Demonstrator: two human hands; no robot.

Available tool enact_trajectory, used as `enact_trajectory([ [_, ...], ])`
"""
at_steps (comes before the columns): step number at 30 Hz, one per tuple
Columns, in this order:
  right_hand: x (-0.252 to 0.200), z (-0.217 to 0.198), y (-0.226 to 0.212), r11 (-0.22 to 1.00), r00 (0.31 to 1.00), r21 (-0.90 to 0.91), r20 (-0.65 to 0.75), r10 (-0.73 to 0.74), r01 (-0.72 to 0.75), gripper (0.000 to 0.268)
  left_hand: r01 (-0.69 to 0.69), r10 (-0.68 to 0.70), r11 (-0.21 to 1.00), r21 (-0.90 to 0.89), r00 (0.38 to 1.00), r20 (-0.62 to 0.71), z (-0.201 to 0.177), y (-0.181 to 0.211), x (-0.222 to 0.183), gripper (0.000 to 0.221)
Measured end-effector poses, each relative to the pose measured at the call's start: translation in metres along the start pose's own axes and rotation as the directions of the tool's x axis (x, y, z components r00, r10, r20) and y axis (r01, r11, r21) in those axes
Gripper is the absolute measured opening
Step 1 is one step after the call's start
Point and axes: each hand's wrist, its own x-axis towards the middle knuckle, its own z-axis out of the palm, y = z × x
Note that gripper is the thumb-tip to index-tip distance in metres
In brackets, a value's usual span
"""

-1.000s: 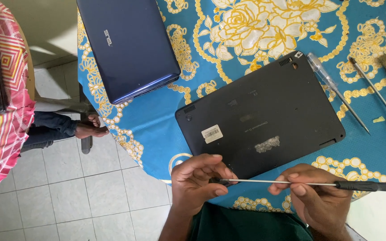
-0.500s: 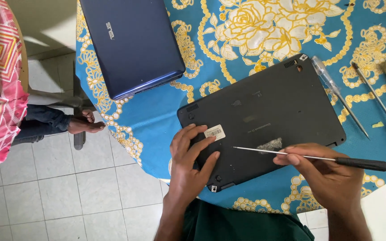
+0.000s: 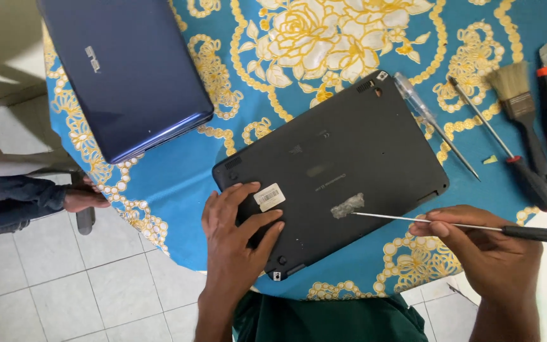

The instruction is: Disassembling a laptop by prying off the back cover and using a screwdriver to work on internal components.

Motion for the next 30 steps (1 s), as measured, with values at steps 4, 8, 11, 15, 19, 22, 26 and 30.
enact_trajectory([
  [4,-0.005,-0.018,0.006,0.995,0.995,-0.061,0.068,-0.079,0.083,0.012,0.020,-0.021,0.999,0.050,1.000,0.022,0.003,0.006,0.002,0.016],
  [8,-0.013,-0.026,0.012,0.991,0.994,-0.137,0.107,0.014,0.001,0.013,0.010,-0.014,0.997,0.078,0.999,0.049,0.009,0.017,0.004,0.023],
  [11,-0.015,-0.027,0.013,0.991,0.992,-0.132,0.130,0.009,0.008,0.014,-0.024,0.021,0.998,0.060,0.999,0.050,0.013,0.021,0.005,0.021],
  [15,-0.016,-0.027,0.013,0.993,0.989,-0.115,0.149,0.009,0.008,0.015,-0.014,0.011,0.998,0.054,0.999,0.052,0.012,0.021,0.004,0.025],
  [19,-0.014,-0.024,0.007,0.985,0.985,-0.159,0.166,-0.044,0.071,0.012,0.007,-0.009,0.999,0.042,0.998,0.060,0.014,0.021,0.001,0.026],
  [22,-0.010,-0.020,-0.006,0.973,0.982,-0.217,0.187,-0.038,0.079,0.008,-0.001,-0.001,0.999,0.035,0.998,0.056,0.014,0.022,0.001,0.024],
  [26,-0.009,-0.018,-0.011,0.908,0.969,-0.380,0.228,-0.091,0.175,0.013,-0.010,0.007,0.999,0.036,0.998,0.064,0.012,0.023,0.003,0.025],
  [30,0.000,-0.010,-0.027,0.743,0.872,-0.565,0.488,-0.049,0.358,0.020,-0.126,0.134,0.978,-0.165,0.990,0.038,0.002,0.044,0.015,0.025],
])
